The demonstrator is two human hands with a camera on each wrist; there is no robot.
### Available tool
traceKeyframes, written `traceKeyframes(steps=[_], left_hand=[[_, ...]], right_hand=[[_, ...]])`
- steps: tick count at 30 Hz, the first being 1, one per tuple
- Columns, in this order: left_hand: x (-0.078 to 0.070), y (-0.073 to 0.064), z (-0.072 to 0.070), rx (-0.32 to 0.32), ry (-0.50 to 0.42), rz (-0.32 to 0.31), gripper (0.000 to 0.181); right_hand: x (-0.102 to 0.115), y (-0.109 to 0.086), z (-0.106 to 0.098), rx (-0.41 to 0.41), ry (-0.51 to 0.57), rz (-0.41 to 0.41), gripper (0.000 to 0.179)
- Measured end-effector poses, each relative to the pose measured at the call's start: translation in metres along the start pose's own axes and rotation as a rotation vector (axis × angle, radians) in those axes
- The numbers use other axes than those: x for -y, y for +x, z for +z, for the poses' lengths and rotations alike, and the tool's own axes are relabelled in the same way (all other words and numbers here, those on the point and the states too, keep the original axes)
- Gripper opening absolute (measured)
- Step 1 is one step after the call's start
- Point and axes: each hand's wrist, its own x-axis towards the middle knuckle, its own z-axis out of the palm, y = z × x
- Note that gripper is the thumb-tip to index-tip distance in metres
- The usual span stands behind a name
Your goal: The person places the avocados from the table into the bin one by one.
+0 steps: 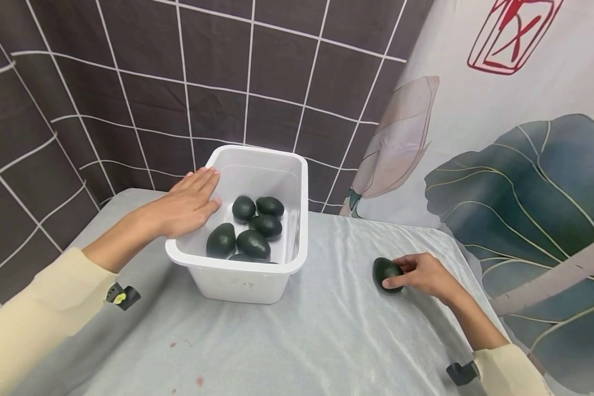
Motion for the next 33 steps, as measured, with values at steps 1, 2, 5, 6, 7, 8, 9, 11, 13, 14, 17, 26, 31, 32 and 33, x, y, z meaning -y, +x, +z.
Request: traceKeyframes(steps=[1,2,5,6,7,8,9,11,13,14,17,26,31,32,33], left_hand=[[0.0,0.0,0.0,-0.001,0.0,0.001,0.074],[0.0,0.0,0.0,-0.001,-0.001,0.001,0.074],[-0.001,-0.001,0.0,-0.003,-0.004,0.001,0.074],[-0.001,-0.001,0.0,-0.004,-0.006,0.001,0.074],[-0.001,-0.001,0.001,-0.005,-0.007,0.001,0.074],[-0.001,-0.001,0.001,-0.005,-0.009,0.001,0.074],[-0.001,-0.001,0.001,-0.005,-0.009,0.001,0.074],[-0.001,-0.001,0.001,-0.006,-0.011,0.002,0.074],[-0.001,-0.001,0.001,-0.007,-0.01,0.002,0.074],[-0.001,-0.001,0.001,-0.007,-0.009,0.002,0.073],[-0.001,-0.001,0.0,-0.005,-0.007,0.001,0.074],[-0.002,0.001,-0.001,-0.002,-0.007,0.003,0.073],[-0.002,0.0,-0.001,-0.001,0.001,0.003,0.073],[-0.002,0.0,-0.001,0.0,0.0,0.004,0.073],[-0.002,0.0,-0.001,0.001,-0.002,0.004,0.073]], right_hand=[[0.0,0.0,0.001,-0.003,0.002,-0.006,0.084],[0.0,0.001,0.001,-0.007,0.003,-0.012,0.084],[0.001,0.002,0.002,-0.019,-0.001,-0.024,0.087],[0.001,0.002,0.002,-0.024,-0.002,-0.027,0.087],[0.002,0.003,0.002,-0.028,-0.003,-0.029,0.088],[0.002,0.003,0.002,-0.032,-0.002,-0.031,0.088],[0.003,0.004,0.003,-0.036,0.001,-0.034,0.087],[0.004,0.005,0.003,-0.052,0.001,-0.042,0.087],[0.006,0.005,0.003,-0.071,0.007,-0.049,0.085],[0.006,0.006,0.003,-0.081,0.008,-0.054,0.085],[0.009,0.007,0.0,-0.107,0.01,-0.06,0.085],[0.02,0.012,-0.008,-0.156,0.039,-0.073,0.088],[0.027,0.015,-0.009,-0.173,0.065,-0.103,0.087],[0.028,0.015,-0.009,-0.176,0.068,-0.109,0.086],[0.03,0.016,-0.01,-0.18,0.07,-0.115,0.086]])
